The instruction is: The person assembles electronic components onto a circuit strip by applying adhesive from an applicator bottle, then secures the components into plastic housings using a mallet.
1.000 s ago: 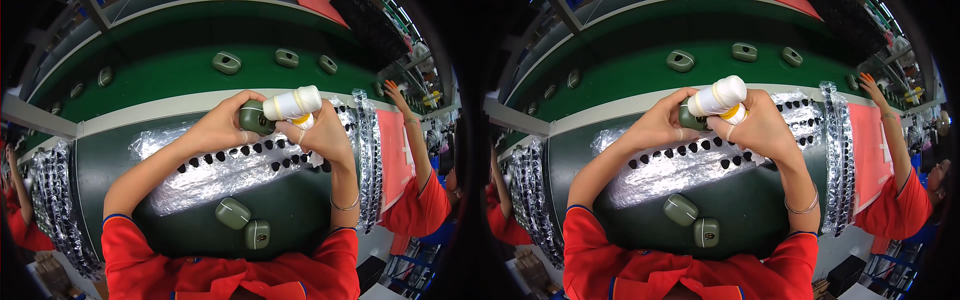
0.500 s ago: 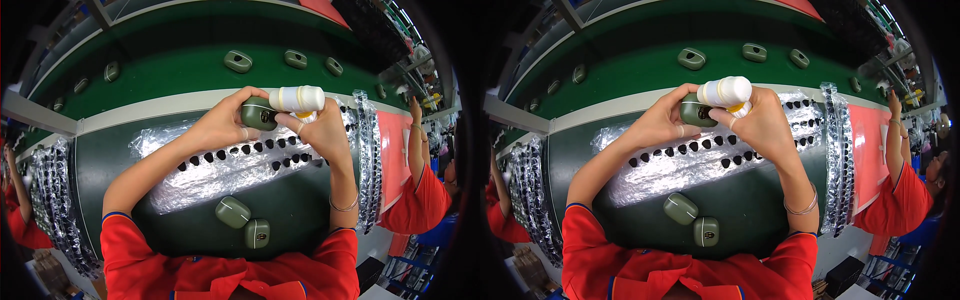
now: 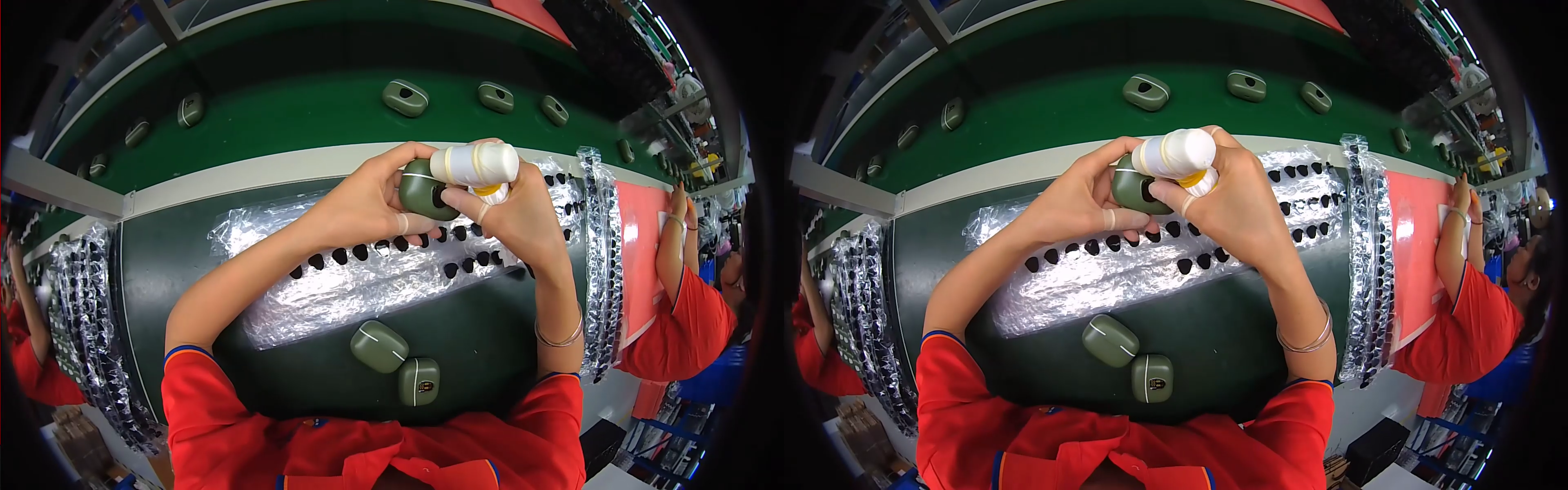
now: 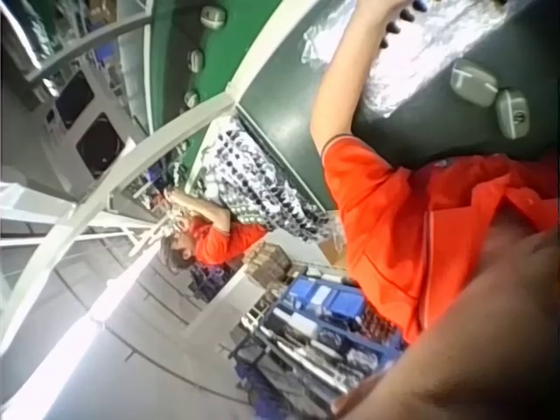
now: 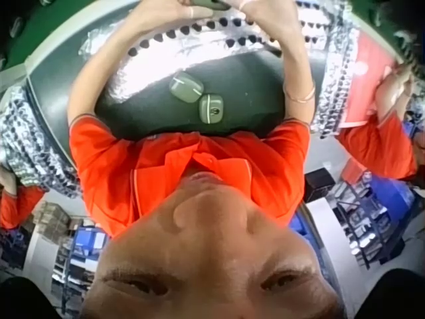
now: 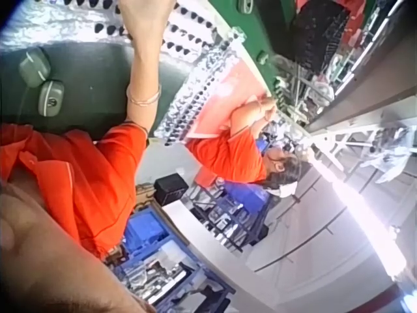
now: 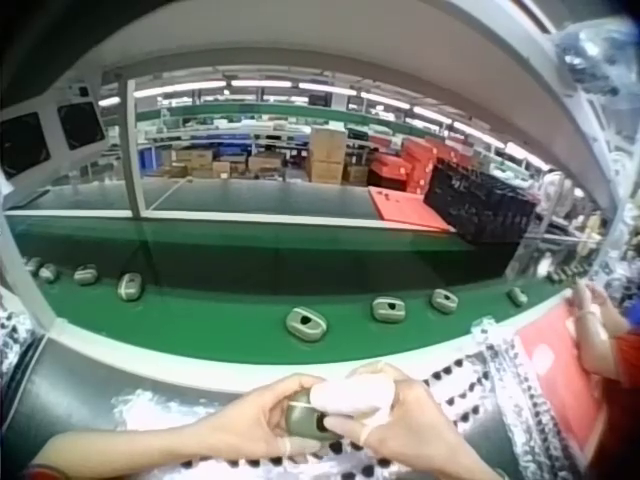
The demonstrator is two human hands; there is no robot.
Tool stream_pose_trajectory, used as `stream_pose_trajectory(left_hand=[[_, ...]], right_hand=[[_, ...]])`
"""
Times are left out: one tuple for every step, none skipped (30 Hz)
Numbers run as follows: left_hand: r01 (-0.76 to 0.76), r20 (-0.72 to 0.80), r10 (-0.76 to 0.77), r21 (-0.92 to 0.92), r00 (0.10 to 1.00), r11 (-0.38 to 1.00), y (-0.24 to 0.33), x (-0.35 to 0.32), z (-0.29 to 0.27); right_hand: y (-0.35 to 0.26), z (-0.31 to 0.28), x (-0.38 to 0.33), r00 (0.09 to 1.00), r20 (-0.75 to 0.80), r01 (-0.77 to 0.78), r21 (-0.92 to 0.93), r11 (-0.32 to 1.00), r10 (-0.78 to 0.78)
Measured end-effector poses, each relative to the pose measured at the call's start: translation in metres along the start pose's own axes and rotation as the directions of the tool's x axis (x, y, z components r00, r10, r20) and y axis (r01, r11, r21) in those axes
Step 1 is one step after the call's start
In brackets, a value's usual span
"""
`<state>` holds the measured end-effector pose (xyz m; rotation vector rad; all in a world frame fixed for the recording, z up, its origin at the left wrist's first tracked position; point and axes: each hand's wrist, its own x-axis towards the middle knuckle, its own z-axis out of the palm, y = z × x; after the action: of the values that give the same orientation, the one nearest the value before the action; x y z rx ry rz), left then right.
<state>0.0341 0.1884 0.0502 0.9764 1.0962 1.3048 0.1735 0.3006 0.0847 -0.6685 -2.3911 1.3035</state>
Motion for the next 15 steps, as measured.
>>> stream_pose_trajectory(left_hand=[[-0.027, -0.013, 0.027, -0.001, 1.000, 1.000, -0.001, 0.000, 0.002], [-0.055, -0.026, 0.055, -0.001, 0.998, 0.999, -0.001, 0.000, 0.003], [-0.055, -0.026, 0.055, -0.001, 0.998, 0.998, -0.002, 0.000, 0.003], [-0.041, -0.042, 0.041, 0.004, 0.998, 0.999, -0.002, 0.000, 0.002], [-0.028, -0.058, 0.028, 0.009, 0.998, 1.000, -0.002, 0.001, 0.000], [-0.030, -0.056, 0.030, 0.009, 0.998, 1.000, -0.001, 0.001, -0.001], [-0.031, -0.078, 0.032, 0.013, 0.996, 0.999, 0.000, 0.001, -0.003], [-0.033, -0.100, 0.034, 0.018, 0.994, 0.999, 0.001, 0.001, -0.006], [-0.035, -0.105, 0.036, 0.019, 0.994, 0.999, 0.003, 0.001, -0.009], [-0.044, -0.102, 0.047, 0.025, 0.994, 0.999, 0.004, 0.002, -0.010], [-0.054, -0.100, 0.057, 0.031, 0.993, 0.998, 0.006, 0.003, -0.010], [-0.074, -0.088, 0.076, 0.019, 0.993, 0.997, 0.006, 0.003, -0.010], [-0.072, -0.097, 0.074, 0.023, 0.993, 0.997, 0.004, 0.003, -0.011], [-0.036, -0.118, 0.038, 0.019, 0.992, 0.999, -0.001, 0.003, -0.013], [0.001, -0.140, 0.001, 0.016, 0.990, 1.000, -0.006, 0.003, -0.015]], right_hand=[[0.001, 0.001, -0.001, 1.000, -0.012, 0.003, 0.015, 1.000, -0.002], [0.002, 0.002, -0.001, 1.000, -0.011, 0.003, 0.015, 1.000, -0.002], [0.003, 0.004, -0.002, 1.000, -0.015, -0.010, 0.023, 1.000, 0.011], [0.003, 0.006, -0.002, 1.000, -0.021, -0.023, 0.030, 0.999, 0.024], [0.004, 0.007, -0.003, 0.999, -0.023, -0.023, 0.028, 0.999, 0.023], [0.005, 0.009, -0.003, 0.984, -0.146, 0.101, 0.021, 0.995, -0.097], [0.005, 0.011, -0.003, 0.941, -0.260, 0.226, 0.002, 0.974, -0.217], [-0.008, 0.010, -0.005, 0.939, -0.296, 0.220, 0.133, 0.967, -0.173], [-0.010, 0.011, -0.007, 0.940, -0.292, 0.223, 0.134, 0.966, -0.177], [-0.011, 0.009, -0.011, 0.908, -0.300, 0.340, 0.123, 0.932, -0.292], [-0.011, 0.007, -0.013, 0.863, -0.306, 0.453, 0.113, 0.884, -0.403], [-0.001, 0.006, -0.006, 0.769, -0.195, 0.591, -0.143, 0.794, -0.608], [-0.004, 0.012, -0.008, 0.931, -0.032, 0.353, -0.179, 0.918, -0.364], [-0.007, 0.014, -0.006, 0.966, 0.006, 0.257, -0.123, 0.958, -0.258], [-0.010, 0.015, -0.004, 0.987, 0.052, 0.156, -0.071, 0.985, -0.153]])
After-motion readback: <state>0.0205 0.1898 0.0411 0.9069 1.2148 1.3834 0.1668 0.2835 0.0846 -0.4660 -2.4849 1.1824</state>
